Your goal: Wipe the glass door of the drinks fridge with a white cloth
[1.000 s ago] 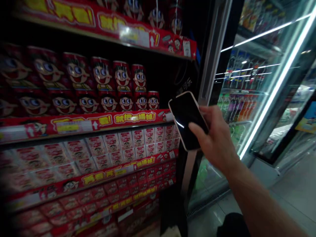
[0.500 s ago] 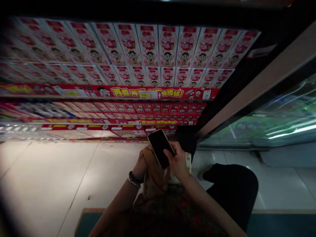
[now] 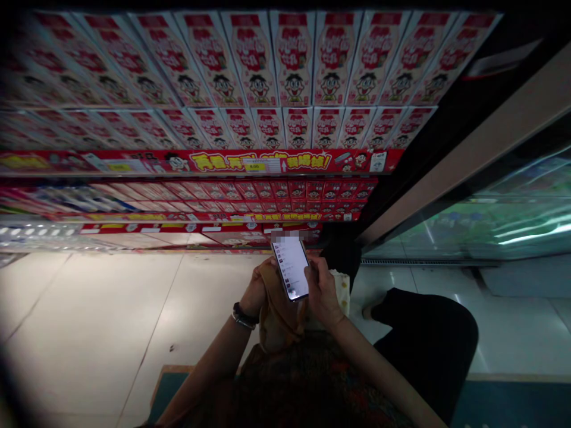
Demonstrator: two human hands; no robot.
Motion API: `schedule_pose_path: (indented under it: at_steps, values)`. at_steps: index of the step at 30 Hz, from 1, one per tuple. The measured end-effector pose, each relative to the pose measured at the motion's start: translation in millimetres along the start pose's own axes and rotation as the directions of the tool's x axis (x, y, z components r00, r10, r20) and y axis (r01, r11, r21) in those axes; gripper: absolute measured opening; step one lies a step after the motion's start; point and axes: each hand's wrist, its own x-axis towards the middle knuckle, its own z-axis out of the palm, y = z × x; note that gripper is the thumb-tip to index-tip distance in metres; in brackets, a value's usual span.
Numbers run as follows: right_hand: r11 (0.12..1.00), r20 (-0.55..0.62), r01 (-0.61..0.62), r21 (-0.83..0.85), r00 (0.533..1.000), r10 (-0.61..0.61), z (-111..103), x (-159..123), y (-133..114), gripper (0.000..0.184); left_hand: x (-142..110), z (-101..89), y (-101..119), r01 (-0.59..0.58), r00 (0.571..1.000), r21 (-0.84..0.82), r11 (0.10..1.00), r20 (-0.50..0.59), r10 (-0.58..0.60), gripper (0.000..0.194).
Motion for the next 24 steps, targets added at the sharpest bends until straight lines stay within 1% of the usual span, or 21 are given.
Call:
schedule_pose_path:
  at_steps: [5,9,11,12,15,17,22,24]
  values:
    - [0.999,0.019,-0.021,0.046,1.0,0.02,0,-3,7,0.04,-2,1.4,1,0.018,1.0,0.02,1.0,0.009,-0.019,0.04]
    - [0.991,0.042,-0.065,0.115,0.997,0.061,-4,-4,3,0.044,-1,4.3,2,0.016,1.0,0.053,0.998,0.02,-0.017,0.043]
    - [0.986,0.109,-0.053,0.16,0.993,0.036,-9,-5,1,0.046,2,4.8,2,-0.01,1.0,0.074,0.997,0.016,0.008,0.049]
    - [0.982,0.155,-0.054,0.182,0.988,0.025,-12,-5,1,0.051,3,4.7,2,-0.022,1.0,0.083,0.996,0.011,0.021,0.051]
    - [0.964,0.28,-0.094,0.248,0.96,0.022,-19,-6,3,0.073,7,3.1,0,-0.03,0.999,0.095,0.995,-0.01,0.031,0.053]
    - [0.956,0.312,-0.109,0.273,0.95,0.019,-22,-8,3,0.081,7,1.9,-1,-0.024,0.999,0.091,0.996,-0.022,0.026,0.052]
    - [0.973,0.333,-0.08,0.218,0.943,0.003,-20,-10,-1,0.083,5,1.6,-2,-0.039,0.999,0.095,0.995,-0.032,0.042,0.05]
    - [0.979,0.32,-0.055,0.195,0.947,-0.01,-18,-10,1,0.084,4,2.1,-1,-0.042,0.999,0.102,0.994,-0.029,0.045,0.049]
